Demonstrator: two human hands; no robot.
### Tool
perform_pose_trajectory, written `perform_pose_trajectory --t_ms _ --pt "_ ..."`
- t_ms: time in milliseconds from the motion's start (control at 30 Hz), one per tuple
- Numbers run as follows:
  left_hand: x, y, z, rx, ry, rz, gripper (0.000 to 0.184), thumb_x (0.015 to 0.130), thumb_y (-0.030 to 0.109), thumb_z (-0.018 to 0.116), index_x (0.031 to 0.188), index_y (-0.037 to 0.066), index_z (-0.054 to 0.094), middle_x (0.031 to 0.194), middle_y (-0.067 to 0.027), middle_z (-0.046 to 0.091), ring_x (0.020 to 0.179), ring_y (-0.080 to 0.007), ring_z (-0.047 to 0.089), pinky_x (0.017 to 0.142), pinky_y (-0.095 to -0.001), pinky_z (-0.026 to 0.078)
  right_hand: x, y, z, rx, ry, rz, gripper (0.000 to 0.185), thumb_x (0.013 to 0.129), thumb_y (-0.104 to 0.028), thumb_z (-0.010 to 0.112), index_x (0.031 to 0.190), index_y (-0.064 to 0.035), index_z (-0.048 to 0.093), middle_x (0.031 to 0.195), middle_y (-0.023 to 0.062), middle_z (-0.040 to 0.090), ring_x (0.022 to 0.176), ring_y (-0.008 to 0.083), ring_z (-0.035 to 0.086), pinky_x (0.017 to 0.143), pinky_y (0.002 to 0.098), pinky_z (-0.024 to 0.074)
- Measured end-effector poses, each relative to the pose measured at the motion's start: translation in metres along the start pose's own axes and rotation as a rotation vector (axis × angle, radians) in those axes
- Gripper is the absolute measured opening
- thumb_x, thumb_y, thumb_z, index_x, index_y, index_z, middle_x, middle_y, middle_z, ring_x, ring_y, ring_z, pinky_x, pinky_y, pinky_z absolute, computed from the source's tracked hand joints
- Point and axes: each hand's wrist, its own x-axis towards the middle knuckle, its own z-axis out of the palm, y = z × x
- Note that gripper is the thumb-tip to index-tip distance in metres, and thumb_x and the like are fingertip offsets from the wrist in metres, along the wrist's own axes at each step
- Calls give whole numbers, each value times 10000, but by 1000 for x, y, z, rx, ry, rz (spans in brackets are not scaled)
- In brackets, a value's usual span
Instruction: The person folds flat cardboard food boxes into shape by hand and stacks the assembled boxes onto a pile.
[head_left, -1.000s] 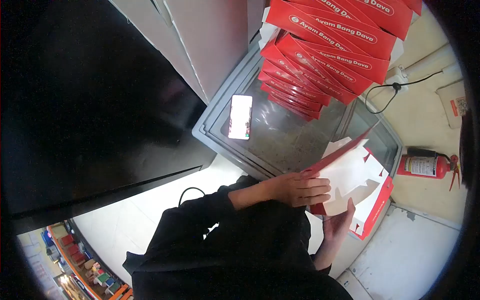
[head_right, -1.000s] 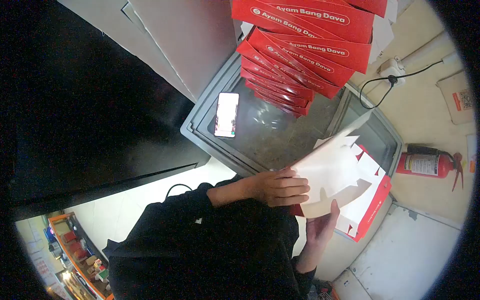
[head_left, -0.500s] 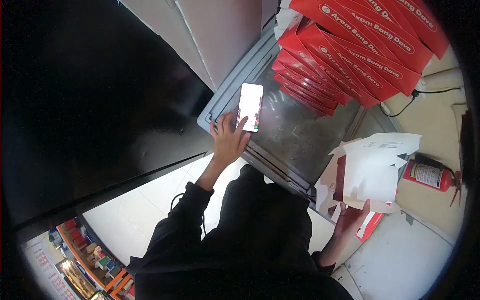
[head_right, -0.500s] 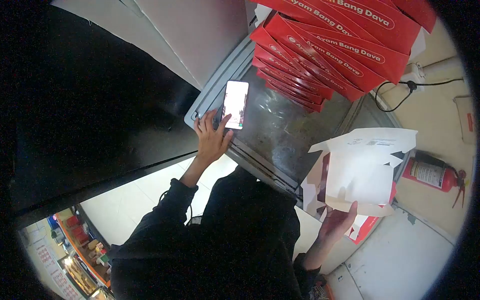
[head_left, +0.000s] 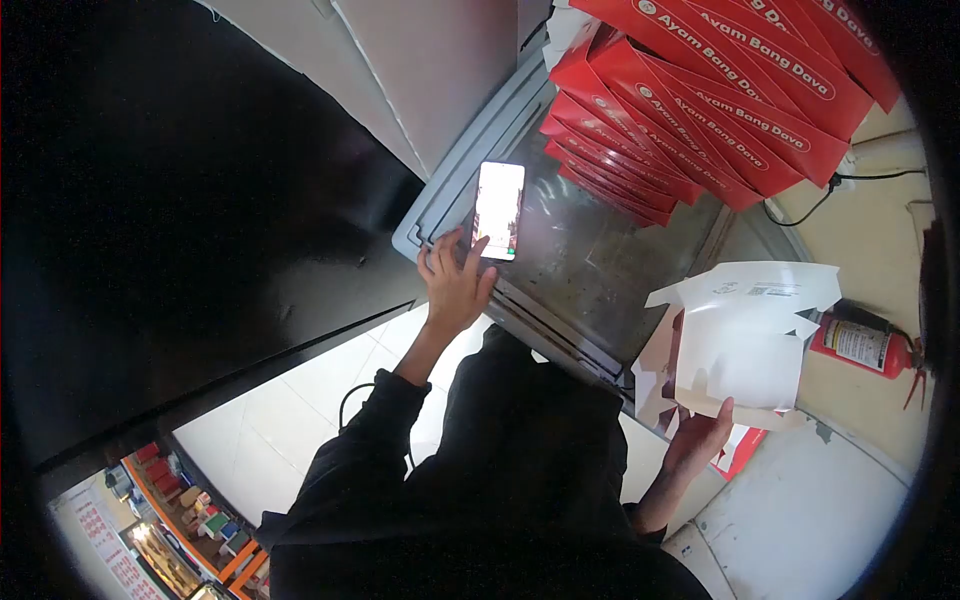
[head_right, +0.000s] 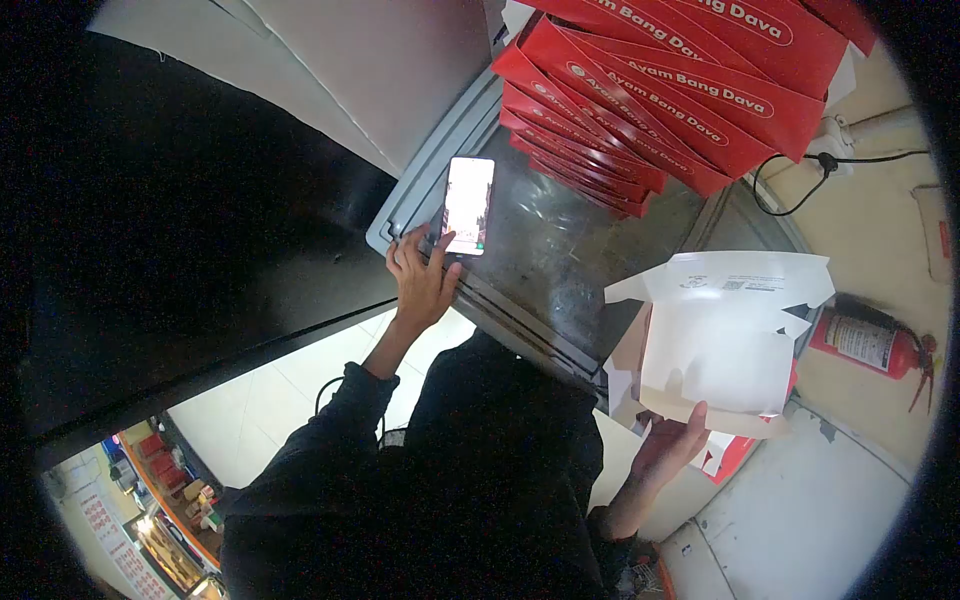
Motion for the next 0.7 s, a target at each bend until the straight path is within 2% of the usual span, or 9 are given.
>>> perform_pose_trajectory --t_ms 100,200,267,300,400,467,533,600,700 --pt "-3 9 3 -29 70 6 446 971 316 513 1356 93 522 1370 -218 393 1294 -390 334 1058 -600 192 -5 -1 18 56 92 -82 500 981 -310 587 1356 -27 417 1174 140 599 923 228 658 530 321 510" --pt "-7 20 3 -160 106 11 398 967 281 525 1300 69 564 1327 -220 419 1238 -389 361 1036 -575 225 -5 3 18 18 104 -116 509 973 -299 608 1355 -24 415 1173 143 593 910 216 650 520 314 499" --pt "-15 33 6 -269 123 -7 303 953 220 547 1192 50 626 1246 -194 488 1162 -351 425 997 -535 291 -3 12 5 -90 107 -139 547 970 -269 619 1394 -22 378 1279 149 555 1074 244 607 751 402 536" --pt "-15 42 4 -379 129 70 285 948 201 553 1169 40 631 1203 -176 515 1121 -345 465 959 -513 340 -3 15 1 -144 108 -150 569 968 -254 625 1414 -21 360 1332 152 536 1156 258 585 866 446 555" --pt "-10 86 -14 -667 158 455 268 943 181 556 1127 5 640 1140 -146 576 1036 -325 563 861 -471 454 -11 22 13 -386 164 -272 576 932 -153 671 1397 -15 361 1264 158 554 1106 238 589 864 416 540" --pt "-1 133 -45 -951 -18 662 330 922 190 597 1184 -11 609 1221 -180 565 1077 -337 579 893 -471 476 -7 39 11 -586 119 -508 600 899 -56 692 1402 -16 366 1105 134 615 977 206 622 791 354 520" --pt "20 182 -102 -1180 -273 573 454 902 196 651 1283 -17 526 1274 -209 550 1154 -342 568 920 -472 491 0 56 9 -773 54 -771 603 907 -84 687 1406 -19 354 1151 138 589 1028 220 598 828 370 504" --pt "33 220 -121 -1384 -362 509 562 913 245 656 1366 -4 435 1282 -230 538 1200 -361 551 900 -465 511 3 65 9 -902 14 -956 607 915 -113 682 1410 -22 343 1198 141 563 1079 233 575 865 386 488" --pt "53 246 -154 -1371 -793 390 589 939 273 622 1403 -1 385 1260 -240 549 1220 -344 550 902 -454 510 8 63 7 -1011 -35 -1124 615 926 -156 674 1416 -27 326 1268 146 524 1155 254 540 921 410 463"
